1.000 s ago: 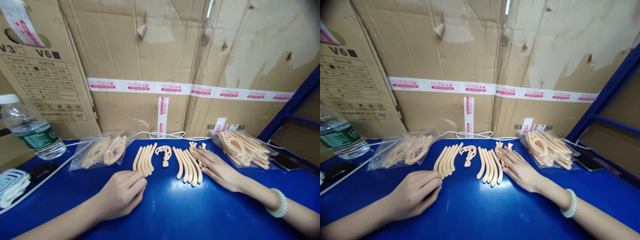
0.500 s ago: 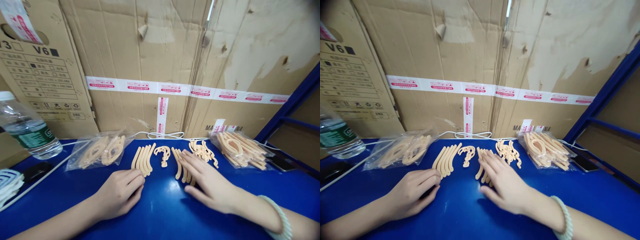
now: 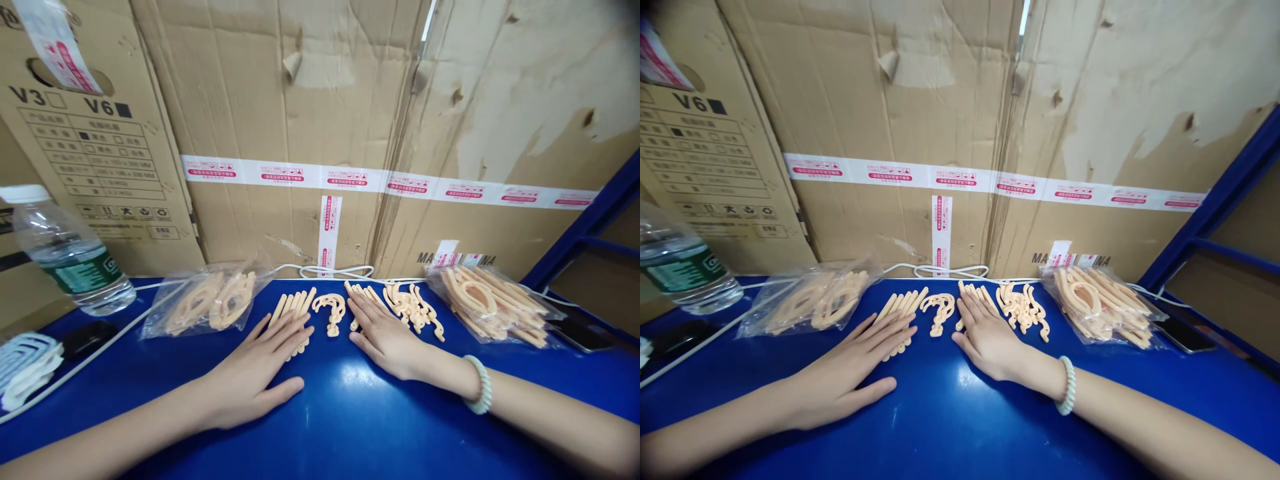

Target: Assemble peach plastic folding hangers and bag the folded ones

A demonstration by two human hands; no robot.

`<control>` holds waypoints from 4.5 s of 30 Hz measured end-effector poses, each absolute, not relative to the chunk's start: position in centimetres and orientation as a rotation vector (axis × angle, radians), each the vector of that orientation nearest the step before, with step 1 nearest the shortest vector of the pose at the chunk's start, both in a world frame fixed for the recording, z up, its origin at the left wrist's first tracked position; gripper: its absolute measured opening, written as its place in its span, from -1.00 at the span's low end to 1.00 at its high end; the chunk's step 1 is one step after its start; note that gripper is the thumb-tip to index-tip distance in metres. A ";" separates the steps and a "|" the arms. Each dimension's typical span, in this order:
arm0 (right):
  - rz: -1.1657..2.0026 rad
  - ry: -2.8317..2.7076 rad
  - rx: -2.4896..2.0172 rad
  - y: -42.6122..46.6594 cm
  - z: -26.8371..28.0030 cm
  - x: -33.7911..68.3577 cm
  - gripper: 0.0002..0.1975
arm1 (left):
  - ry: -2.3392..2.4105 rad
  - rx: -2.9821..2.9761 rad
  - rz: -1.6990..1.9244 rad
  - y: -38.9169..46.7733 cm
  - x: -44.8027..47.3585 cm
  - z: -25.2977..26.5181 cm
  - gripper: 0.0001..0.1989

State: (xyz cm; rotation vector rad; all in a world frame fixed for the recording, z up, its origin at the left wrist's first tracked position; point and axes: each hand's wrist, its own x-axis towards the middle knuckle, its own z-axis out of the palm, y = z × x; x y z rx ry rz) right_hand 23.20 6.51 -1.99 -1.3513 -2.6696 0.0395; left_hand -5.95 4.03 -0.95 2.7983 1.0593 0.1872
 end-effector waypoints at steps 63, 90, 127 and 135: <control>0.196 -1.967 -0.771 7.8 -2.8 22.1 -0.87 | 0.836 2.875 1.033 7.0 -6.7 -2.8 -0.78; 0.875 -1.573 -0.814 4.5 -0.6 19.9 -0.82 | 0.903 1.533 1.179 3.2 -1.0 -0.7 -0.51; 1.762 -1.331 -0.628 3.0 -2.7 19.8 -0.79 | 0.797 1.586 1.080 1.6 -0.2 -2.0 -0.82; 1.746 -1.359 -0.675 3.0 -2.4 19.7 -0.73 | 0.753 1.473 1.045 1.6 0.1 -2.5 -0.82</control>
